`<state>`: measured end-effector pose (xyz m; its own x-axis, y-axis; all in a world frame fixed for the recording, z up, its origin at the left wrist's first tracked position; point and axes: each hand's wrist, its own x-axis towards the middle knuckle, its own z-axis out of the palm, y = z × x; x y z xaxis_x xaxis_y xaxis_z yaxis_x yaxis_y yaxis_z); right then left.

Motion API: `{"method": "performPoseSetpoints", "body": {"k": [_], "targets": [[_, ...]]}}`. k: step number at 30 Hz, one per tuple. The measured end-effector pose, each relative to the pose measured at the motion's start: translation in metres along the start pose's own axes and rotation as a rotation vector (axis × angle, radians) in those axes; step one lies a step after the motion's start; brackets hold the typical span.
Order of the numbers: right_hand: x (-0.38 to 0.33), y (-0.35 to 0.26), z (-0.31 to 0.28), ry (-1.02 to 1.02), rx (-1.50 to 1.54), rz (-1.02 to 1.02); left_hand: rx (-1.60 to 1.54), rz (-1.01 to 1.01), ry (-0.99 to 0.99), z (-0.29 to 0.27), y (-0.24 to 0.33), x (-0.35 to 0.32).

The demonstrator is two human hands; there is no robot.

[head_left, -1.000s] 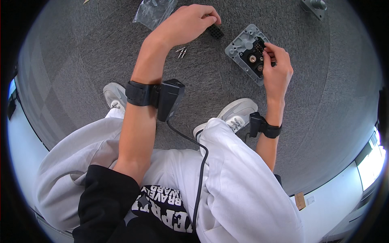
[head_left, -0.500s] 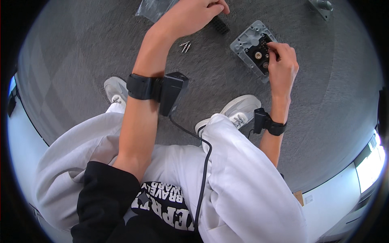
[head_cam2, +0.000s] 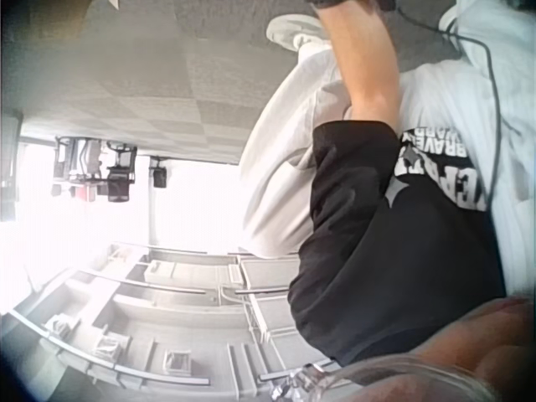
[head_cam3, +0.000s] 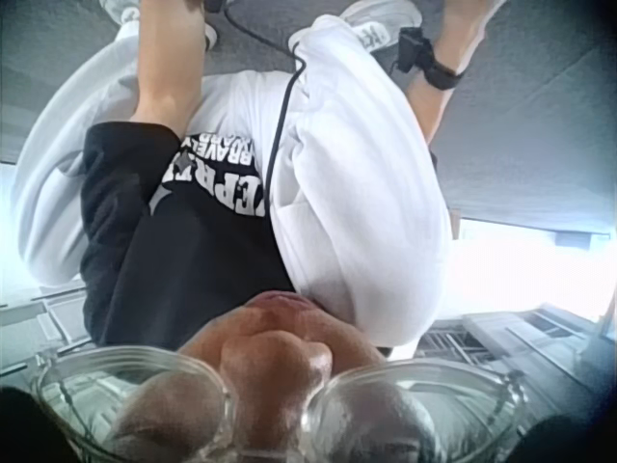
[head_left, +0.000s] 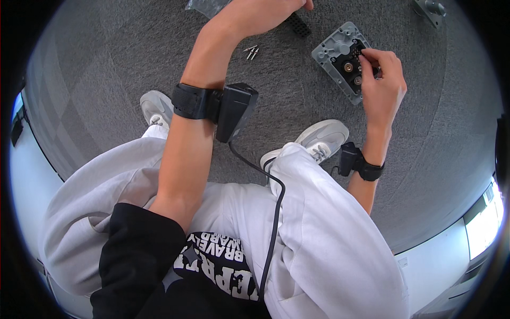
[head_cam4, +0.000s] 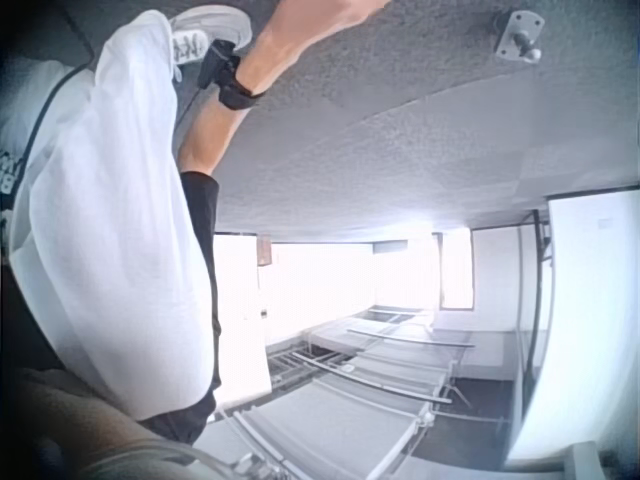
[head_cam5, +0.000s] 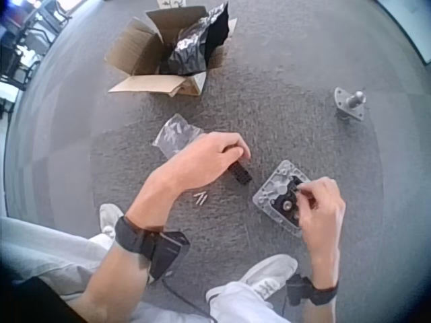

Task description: The person is manually inserting small pins into an electronic component or connector block while seated on the floor.

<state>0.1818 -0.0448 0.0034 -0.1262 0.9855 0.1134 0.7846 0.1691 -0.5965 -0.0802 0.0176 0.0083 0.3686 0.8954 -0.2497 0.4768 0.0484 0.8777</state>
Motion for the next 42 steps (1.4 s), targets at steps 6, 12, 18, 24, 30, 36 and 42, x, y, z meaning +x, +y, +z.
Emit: {"method": "performPoseSetpoints", "body": {"k": [6, 12, 18, 24, 30, 36, 42], "targets": [[0.004, -0.033, 0.034, -0.159, 0.263, -0.070, -0.025, 0.008, 0.013, 0.002, -0.003, 0.002], [-0.014, -0.048, 0.113, -0.338, 0.307, -0.435, -0.026, -0.062, 0.026, -0.004, -0.008, 0.007], [-0.040, -0.068, 0.151, -0.406, 0.080, -0.631, -0.057, -0.085, 0.040, -0.016, -0.016, 0.000], [-0.042, -0.057, 0.152, -0.470, 0.178, -0.561, 0.068, 0.018, 0.061, -0.026, -0.021, 0.000], [-0.041, -0.050, 0.131, -0.485, 0.114, -0.528, 0.116, -0.369, -0.070, -0.041, 0.033, 0.008], [-0.036, -0.048, 0.118, -0.410, 0.089, -0.479, 0.244, -0.034, -0.037, -0.031, 0.001, -0.003], [-0.052, -0.055, 0.121, -0.241, 0.051, -0.445, 0.293, -0.099, -0.195, -0.017, 0.036, -0.011]]}}
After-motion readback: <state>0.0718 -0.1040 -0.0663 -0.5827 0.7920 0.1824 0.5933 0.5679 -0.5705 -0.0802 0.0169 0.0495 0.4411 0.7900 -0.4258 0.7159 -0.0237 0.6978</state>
